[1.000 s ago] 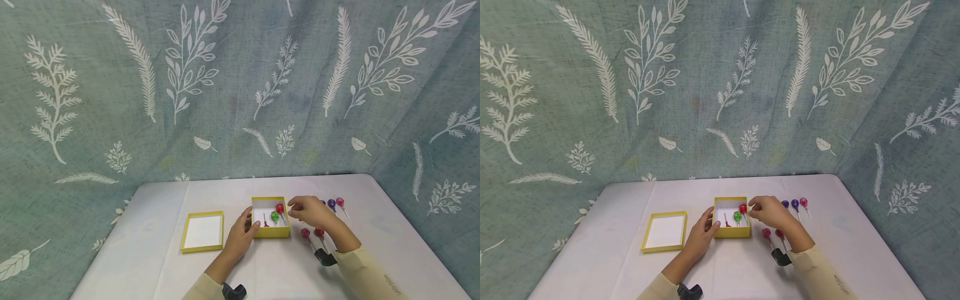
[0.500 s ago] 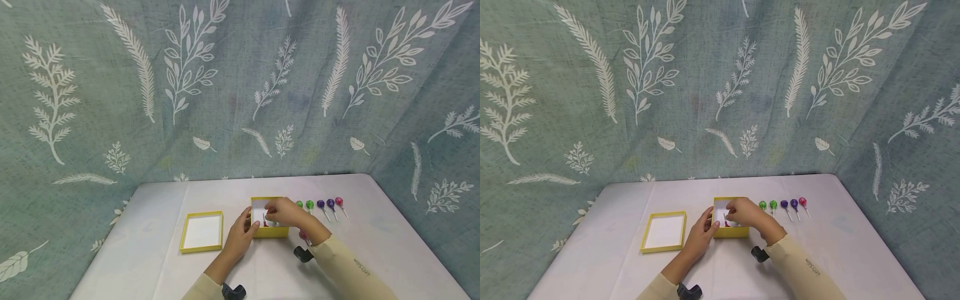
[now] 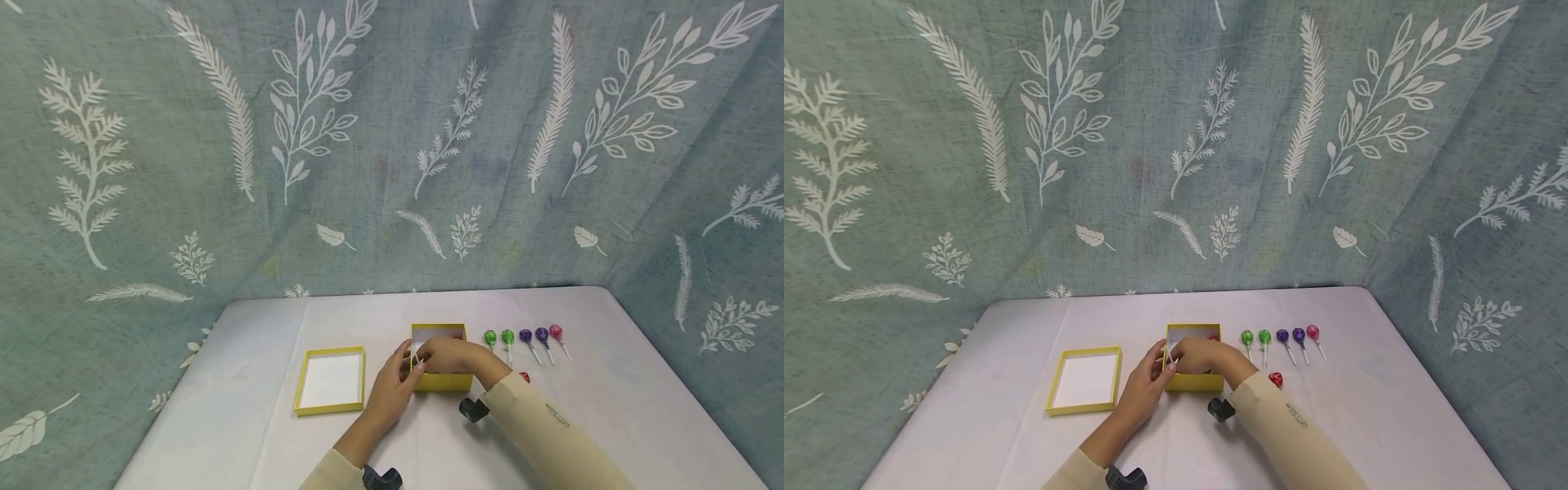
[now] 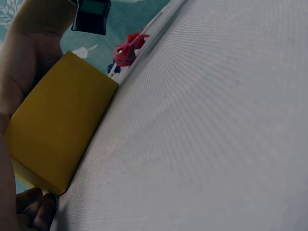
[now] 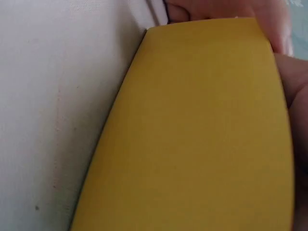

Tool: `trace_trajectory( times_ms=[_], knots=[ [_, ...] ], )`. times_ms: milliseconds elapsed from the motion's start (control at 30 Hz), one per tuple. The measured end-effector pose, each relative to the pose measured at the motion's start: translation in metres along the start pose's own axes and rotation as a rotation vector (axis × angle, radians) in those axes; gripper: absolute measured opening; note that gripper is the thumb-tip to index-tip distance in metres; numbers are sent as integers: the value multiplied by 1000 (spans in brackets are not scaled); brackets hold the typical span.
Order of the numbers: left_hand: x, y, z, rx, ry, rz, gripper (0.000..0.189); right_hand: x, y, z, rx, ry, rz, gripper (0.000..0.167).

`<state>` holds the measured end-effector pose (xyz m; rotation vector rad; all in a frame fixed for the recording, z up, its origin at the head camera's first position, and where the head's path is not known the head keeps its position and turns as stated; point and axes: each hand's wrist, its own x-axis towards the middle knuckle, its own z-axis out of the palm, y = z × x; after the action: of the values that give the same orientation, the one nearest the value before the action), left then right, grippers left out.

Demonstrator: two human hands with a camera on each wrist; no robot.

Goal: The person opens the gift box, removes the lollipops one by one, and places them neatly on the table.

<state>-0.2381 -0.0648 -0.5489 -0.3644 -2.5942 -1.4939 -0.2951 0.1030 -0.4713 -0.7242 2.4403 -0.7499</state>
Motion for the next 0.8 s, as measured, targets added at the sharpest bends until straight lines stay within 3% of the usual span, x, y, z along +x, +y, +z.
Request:
trace_trajectory(
  times_ms=[133,233,467,700,800],
  knots=[
    [0,1,-1,-2,8,14,65,4,4,2,96,-18,-14,16],
    [0,1,-1,-12,10,18,66,6,7,3,108,-17,-29,9],
    [1,-1,0,-24,2,12,67,9,8,6,102,8,-59,16],
    [1,-1,1,-25,7,13,66,1,7,2,302,31,-52,14],
    [1,-2,1,-35,13,15,65,-3,6,-3,340,55,-49,11]
  ],
)
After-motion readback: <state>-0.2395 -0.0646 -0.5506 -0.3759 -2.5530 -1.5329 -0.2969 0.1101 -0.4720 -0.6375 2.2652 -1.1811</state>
